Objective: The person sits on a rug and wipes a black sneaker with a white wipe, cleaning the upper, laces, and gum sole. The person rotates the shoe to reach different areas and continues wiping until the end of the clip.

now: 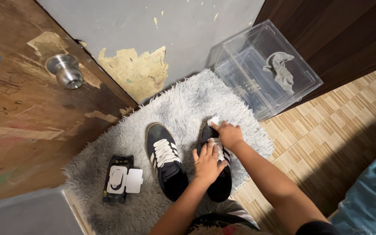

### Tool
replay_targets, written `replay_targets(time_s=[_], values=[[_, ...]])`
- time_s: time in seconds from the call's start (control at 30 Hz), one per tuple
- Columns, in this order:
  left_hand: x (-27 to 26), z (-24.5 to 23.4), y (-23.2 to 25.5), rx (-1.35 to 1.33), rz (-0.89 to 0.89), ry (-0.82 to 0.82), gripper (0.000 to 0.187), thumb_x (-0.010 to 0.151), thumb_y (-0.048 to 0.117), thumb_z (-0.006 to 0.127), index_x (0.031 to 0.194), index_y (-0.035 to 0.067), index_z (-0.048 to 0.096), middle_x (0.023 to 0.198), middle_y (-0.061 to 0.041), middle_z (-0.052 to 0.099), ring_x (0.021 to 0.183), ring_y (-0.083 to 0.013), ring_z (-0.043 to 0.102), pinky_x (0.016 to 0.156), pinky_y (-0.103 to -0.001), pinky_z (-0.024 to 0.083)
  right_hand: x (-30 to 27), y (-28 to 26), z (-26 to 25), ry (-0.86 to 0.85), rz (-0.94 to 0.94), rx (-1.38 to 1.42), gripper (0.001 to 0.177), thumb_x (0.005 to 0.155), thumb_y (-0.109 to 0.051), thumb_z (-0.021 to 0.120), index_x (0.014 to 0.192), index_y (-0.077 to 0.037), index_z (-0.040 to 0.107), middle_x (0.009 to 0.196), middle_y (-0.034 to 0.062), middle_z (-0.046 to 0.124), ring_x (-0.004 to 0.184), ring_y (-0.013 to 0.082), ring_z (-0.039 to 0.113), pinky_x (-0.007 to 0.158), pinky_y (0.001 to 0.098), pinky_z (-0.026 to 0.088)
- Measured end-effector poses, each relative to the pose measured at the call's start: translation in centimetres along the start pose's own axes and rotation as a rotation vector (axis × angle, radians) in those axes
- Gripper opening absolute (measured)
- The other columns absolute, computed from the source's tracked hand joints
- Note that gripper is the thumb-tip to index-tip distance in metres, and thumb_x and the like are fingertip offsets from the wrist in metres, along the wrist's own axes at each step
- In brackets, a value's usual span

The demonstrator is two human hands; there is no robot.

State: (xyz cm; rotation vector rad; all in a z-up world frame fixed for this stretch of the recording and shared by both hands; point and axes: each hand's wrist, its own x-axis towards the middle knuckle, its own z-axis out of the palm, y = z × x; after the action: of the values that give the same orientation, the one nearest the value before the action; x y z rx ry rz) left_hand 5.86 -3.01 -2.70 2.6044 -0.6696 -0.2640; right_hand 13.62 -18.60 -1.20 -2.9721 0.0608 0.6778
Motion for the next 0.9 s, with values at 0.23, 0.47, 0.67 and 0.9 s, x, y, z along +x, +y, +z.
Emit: replay_targets(time_s=[0.23,0.47,0.67,0.9], values=[[0.0,0.2,-0.3,0.002,-0.014,-0.047,0.078,0.086,0.057,0.064,0.139,0.0,0.057,0.16,-0.017,0.035,0.143,-0.031,0.034,0.112,-0.067,0.017,0.1,-1.1,0.3,0.019,-0.037,-0.022,0.06,0.094,-0.025,0.058,0.15,-0.042,0.045,0.138,0.0094,0.055,0.122,0.0282,0.061,0.101,0.0581,0.044],[0.0,0.6,-0.3,-0.016,-0.011,-0.035,0.078,0.087,0.057,0.063,0.141,0.0,0.055,0.161,-0.017,0.034,0.143,-0.0316,0.034,0.113,-0.067,0.017,-3.0,-0.3,-0.2,-0.043,-0.1,-0.017,0.056,0.095,-0.033,0.06,0.148,-0.043,0.046,0.137,0.0059,0.056,0.127,0.0251,0.059,0.105,0.0598,0.042],[0.1,0.6,-0.2,-0.009,-0.018,-0.042,0.079,0.088,0.056,0.063,0.142,0.0,0.053,0.162,-0.017,0.033,0.143,-0.0315,0.034,0.112,-0.067,0.017,0.3,-1.1,-1.4,-0.037,-0.003,-0.026,0.061,0.096,-0.025,0.058,0.152,-0.044,0.044,0.137,0.0057,0.058,0.125,0.0257,0.06,0.106,0.058,0.042],[0.1,-0.7,0.5,-0.063,-0.06,-0.005,0.074,0.086,0.054,0.065,0.14,0.003,0.057,0.157,-0.014,0.04,0.142,-0.0292,0.036,0.112,-0.069,0.017,-0.4,-3.4,-2.3,-0.15,-0.13,-0.158,0.055,0.098,-0.032,0.056,0.151,-0.044,0.043,0.138,0.007,0.056,0.122,0.0222,0.061,0.105,0.0574,0.041]])
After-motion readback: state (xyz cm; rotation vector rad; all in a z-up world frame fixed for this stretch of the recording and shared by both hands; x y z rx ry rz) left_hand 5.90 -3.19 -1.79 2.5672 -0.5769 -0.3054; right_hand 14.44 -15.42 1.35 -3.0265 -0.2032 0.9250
